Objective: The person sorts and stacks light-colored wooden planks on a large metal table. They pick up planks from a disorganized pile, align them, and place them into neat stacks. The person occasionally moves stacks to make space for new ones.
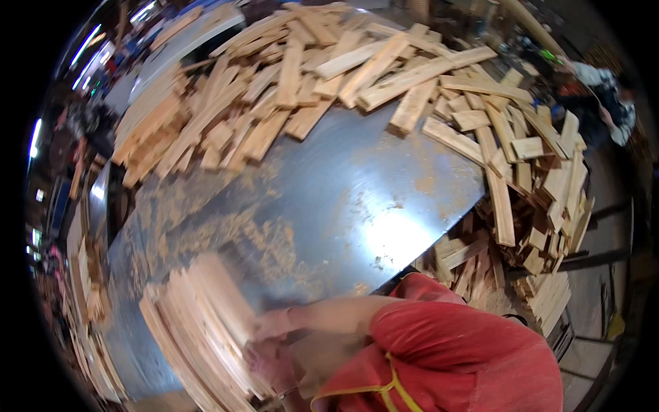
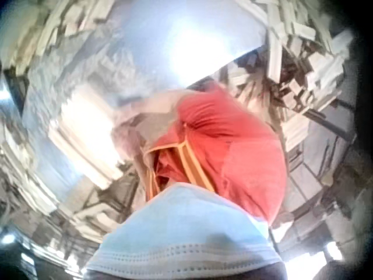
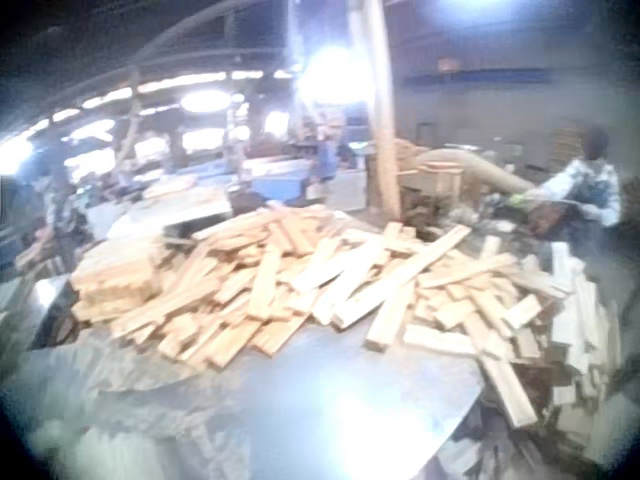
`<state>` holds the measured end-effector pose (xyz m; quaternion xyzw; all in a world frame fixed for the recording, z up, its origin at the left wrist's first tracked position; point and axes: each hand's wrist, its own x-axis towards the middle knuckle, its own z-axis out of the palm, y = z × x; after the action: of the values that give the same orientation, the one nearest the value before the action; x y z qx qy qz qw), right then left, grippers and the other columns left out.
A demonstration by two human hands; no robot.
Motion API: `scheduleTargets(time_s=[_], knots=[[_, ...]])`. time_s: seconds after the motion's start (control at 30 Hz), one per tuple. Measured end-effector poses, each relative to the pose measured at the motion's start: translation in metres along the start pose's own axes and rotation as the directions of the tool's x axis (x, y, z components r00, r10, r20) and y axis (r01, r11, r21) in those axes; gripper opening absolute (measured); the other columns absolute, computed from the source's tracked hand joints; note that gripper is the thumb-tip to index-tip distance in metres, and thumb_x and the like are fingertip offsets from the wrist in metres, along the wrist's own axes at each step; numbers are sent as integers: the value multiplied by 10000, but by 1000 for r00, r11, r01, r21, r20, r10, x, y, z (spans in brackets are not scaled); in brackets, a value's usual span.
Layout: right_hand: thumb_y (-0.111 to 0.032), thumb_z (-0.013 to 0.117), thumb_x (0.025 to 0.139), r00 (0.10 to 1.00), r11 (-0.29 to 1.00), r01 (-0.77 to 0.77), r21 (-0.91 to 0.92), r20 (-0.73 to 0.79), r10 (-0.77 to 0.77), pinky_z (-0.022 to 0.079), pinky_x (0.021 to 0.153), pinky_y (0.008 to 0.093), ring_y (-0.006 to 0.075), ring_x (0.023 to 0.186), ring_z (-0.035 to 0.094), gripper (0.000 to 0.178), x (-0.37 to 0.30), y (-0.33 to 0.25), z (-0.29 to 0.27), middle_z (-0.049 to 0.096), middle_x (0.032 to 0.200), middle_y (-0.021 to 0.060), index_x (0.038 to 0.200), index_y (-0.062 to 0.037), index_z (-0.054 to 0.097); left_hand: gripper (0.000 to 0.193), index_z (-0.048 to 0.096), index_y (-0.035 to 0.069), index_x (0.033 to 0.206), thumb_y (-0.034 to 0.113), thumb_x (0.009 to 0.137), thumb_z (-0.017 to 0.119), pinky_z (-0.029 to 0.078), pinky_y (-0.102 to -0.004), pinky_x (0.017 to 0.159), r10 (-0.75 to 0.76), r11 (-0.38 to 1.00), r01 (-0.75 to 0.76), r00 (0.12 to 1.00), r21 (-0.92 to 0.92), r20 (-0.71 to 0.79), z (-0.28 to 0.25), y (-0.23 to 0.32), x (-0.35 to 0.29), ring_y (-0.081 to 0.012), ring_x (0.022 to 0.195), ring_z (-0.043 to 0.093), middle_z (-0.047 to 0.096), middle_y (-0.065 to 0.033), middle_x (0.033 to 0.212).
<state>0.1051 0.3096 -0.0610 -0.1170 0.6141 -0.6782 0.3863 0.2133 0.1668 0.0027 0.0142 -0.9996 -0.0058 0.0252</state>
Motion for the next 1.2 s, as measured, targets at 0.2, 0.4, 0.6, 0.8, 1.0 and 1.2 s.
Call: scheduleTargets(time_s=[0.2,0.4,0.6,0.8,1.0,1.2], knots=[[-435,686,968,915,945,83,-316,-353,-198,418,1214,436,342,1443,542,783,-118,-50,-100,586,1550,184,1648,-143,431,909,474,1,1532,290,748,835,426,-529,1180,-231,959,230,973,168,-15,29,-36,11,-459,1424,479,510,-259,1534],[-453,751,877,-346,734,-679,-1,-882,-321,510,974,490,355,1132,655,544,-505,45,-268,687,1209,208,1235,-45,709,860,504,-46,1498,201,745,838,432,-519,1177,329,936,-317,942,-151,61,12,107,56,-477,1398,512,537,-296,1500],[-268,834,749,-482,598,-613,516,-844,233,542,1070,536,477,1303,586,994,-587,108,-209,530,1463,236,1617,-173,360,856,546,-43,1467,143,700,878,457,-516,1150,702,687,-601,694,-409,159,-31,246,72,-485,1337,556,585,-293,1451],[-155,775,822,-62,962,84,261,-962,267,572,782,350,234,940,668,834,-495,60,-92,647,1138,105,1572,-56,423,770,491,-30,1498,118,819,824,471,-457,1134,796,558,-534,561,-635,227,-35,230,34,-396,1351,574,562,-252,1493],[-234,782,831,510,991,60,116,-857,69,576,950,465,411,1177,686,1023,-328,31,-24,655,1311,268,1666,-76,212,740,425,-40,1552,78,895,745,555,-398,944,579,234,236,745,-943,330,-27,259,19,-288,1251,630,639,-191,1367],[-379,736,918,748,977,59,-206,-638,-180,399,1224,432,397,1468,500,905,-301,5,-29,495,1608,266,1653,-21,346,566,515,-28,1410,81,884,693,569,-395,815,269,528,126,913,-840,306,5,159,83,-251,902,654,666,-142,1112]])
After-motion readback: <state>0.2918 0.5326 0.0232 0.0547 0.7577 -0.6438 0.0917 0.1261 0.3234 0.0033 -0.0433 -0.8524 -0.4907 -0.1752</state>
